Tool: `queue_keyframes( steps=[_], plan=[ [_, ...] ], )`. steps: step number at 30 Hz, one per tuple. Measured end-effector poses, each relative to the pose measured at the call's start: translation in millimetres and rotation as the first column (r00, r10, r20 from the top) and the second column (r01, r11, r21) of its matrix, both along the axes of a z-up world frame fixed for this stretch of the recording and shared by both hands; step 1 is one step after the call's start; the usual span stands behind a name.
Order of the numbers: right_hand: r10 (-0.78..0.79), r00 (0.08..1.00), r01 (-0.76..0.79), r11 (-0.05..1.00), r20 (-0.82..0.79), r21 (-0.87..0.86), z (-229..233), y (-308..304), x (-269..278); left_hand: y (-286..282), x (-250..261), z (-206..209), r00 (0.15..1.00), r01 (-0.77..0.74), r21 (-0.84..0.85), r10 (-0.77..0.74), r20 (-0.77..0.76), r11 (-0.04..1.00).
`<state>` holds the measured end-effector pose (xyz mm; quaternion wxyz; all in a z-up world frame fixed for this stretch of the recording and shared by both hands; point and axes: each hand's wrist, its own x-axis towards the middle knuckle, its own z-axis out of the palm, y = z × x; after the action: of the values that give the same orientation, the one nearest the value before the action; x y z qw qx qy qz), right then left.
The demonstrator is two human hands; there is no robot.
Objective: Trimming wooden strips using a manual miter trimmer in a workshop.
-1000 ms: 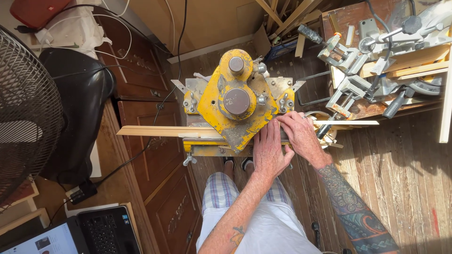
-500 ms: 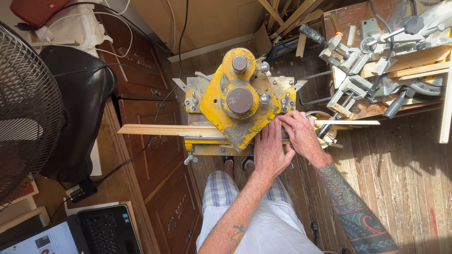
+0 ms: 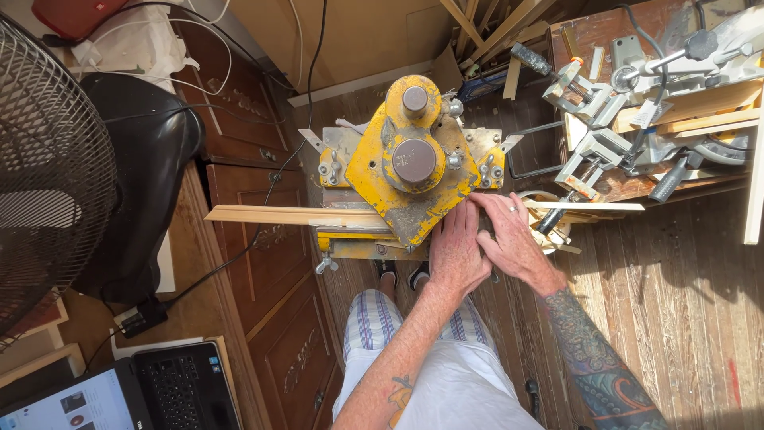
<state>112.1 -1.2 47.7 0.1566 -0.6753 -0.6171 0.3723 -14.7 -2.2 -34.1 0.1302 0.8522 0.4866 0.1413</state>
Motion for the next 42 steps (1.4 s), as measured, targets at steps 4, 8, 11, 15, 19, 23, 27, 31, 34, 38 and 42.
queue_keyframes(
  steps=[4,8,11,15,19,23,27,31,34,38,42],
  plan=[
    [0.124,0.992,-0.125,0.992,-0.012,-0.036,16,7,10,2,-4,13,0.996,0.057,-0.131,-0.066,-0.067,0.99],
    [0.209,0.978,-0.204,0.972,0.029,-0.117,28,13,10,10,4,45,0.872,0.115,-0.239,-0.213,-0.441,0.964],
    [0.209,0.971,-0.204,0.977,0.113,-0.054,8,13,7,9,19,2,0.775,0.154,-0.239,-0.268,-0.573,0.959],
    [0.095,0.98,-0.108,0.992,0.175,0.064,-19,3,-5,-1,27,-53,0.791,0.21,-0.229,-0.303,-0.532,0.95],
    [0.021,0.983,-0.039,0.995,0.181,0.094,-7,-3,-24,11,33,-60,0.814,0.247,-0.157,-0.293,-0.502,0.956],
    [-0.057,0.982,0.01,0.969,0.182,0.246,-25,-4,-33,-4,23,-71,0.866,0.226,-0.067,-0.232,-0.443,0.972],
    [-0.058,0.962,-0.05,0.923,0.265,0.381,-73,-13,-16,-11,16,-46,0.802,0.284,-0.091,-0.288,-0.523,0.955],
    [-0.092,0.956,-0.046,0.89,0.278,0.453,-91,-16,-16,3,-14,6,0.781,0.329,-0.078,-0.317,-0.539,0.941],
    [-0.145,0.949,-0.012,0.871,0.279,0.491,-79,-10,-15,7,-14,7,0.832,0.308,-0.033,-0.286,-0.476,0.951],
    [-0.164,0.969,0.064,0.887,0.184,0.457,-70,-10,-19,5,-22,8,0.94,0.242,-0.061,-0.25,-0.233,0.968],
    [-0.164,0.97,0.073,0.899,0.179,0.431,-69,-9,-18,10,-28,28,0.965,0.227,-0.072,-0.234,-0.116,0.971]
  ],
)
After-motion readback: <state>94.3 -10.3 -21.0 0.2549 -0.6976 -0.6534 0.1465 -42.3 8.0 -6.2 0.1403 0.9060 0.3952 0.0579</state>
